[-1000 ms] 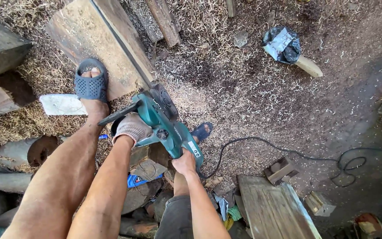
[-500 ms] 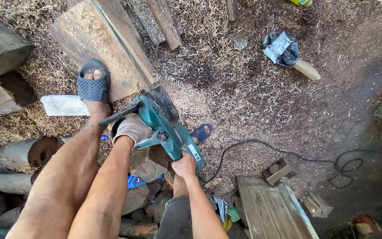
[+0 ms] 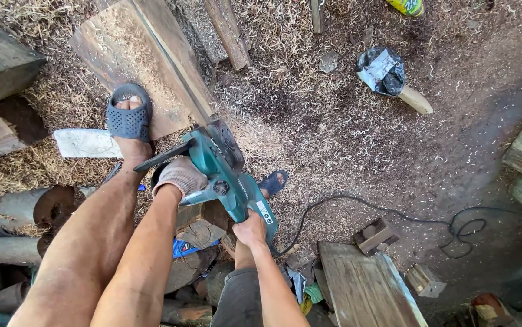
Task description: Using an electric chainsaw to cut wooden blocks into smaller pieces.
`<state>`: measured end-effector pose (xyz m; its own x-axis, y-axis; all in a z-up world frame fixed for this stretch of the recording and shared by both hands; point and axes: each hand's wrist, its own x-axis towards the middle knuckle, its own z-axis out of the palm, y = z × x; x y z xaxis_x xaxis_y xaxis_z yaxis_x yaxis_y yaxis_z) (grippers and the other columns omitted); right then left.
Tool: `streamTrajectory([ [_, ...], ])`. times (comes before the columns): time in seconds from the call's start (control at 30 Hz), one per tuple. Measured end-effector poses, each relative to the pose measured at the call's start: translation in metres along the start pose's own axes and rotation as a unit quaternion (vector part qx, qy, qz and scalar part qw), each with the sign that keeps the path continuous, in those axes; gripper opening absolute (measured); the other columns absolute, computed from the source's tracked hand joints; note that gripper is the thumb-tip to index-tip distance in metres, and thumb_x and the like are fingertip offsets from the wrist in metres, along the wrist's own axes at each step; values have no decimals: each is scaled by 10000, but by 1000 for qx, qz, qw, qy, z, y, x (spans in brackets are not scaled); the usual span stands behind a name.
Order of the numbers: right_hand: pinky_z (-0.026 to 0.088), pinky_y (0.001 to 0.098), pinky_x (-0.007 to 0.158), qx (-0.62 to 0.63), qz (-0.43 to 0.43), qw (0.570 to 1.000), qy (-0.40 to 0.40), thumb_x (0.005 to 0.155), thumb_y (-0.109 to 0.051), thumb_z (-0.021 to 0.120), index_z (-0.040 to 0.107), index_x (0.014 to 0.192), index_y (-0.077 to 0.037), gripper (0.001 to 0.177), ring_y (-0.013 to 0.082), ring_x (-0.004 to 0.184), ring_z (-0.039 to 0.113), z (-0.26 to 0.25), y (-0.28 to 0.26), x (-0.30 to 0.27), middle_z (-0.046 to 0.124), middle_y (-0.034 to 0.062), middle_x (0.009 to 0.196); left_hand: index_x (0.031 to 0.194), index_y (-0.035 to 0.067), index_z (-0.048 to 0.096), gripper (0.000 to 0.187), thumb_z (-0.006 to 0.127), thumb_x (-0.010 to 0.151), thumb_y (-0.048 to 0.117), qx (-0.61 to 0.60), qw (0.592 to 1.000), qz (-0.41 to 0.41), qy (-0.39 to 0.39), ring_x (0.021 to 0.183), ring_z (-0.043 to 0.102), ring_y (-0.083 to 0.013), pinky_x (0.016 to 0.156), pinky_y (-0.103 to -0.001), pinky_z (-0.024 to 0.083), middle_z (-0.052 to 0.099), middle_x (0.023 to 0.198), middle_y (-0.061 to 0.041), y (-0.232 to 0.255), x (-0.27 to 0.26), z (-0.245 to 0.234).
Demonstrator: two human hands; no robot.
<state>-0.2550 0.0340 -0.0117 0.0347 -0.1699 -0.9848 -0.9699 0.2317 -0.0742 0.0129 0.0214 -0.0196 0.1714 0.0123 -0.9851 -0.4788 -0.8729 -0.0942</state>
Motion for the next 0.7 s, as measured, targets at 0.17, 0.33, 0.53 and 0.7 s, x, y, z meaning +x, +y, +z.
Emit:
streamTrajectory([
  [0.17,529,469,959,-5,3,1000,-7,692,-145,702,714,1150,-79,463,402,1078,685,-4,-4,-5,733,239,1078,1040,47,785,442,798,683,309,-12,1000,-7,-9,1065,716,-372,946,-397,571,731,1107,-252,-4,3,1],
  [0.33,535,466,953,-6,6,1000,-7,685,-148,718,711,1140,-69,462,396,1072,691,-5,-6,-10,736,237,1073,1019,29,784,448,807,681,323,4,1000,3,-5,1057,715,-377,931,-397,575,727,1091,-264,-4,2,-1],
  [0.53,540,467,945,-3,4,1000,1,680,-161,736,711,1117,-53,451,406,1061,690,-4,-7,-15,733,243,1070,986,15,792,428,797,674,309,-11,999,-7,-31,1015,740,-368,904,-391,591,752,1043,-255,-5,0,-7],
  [0.7,548,469,933,-4,6,1000,0,682,-172,740,717,1096,-47,433,409,1038,701,-3,-7,-19,738,246,1048,985,6,788,453,821,663,322,6,1000,3,-30,1022,726,-379,894,-403,590,738,1050,-265,-7,3,-7],
])
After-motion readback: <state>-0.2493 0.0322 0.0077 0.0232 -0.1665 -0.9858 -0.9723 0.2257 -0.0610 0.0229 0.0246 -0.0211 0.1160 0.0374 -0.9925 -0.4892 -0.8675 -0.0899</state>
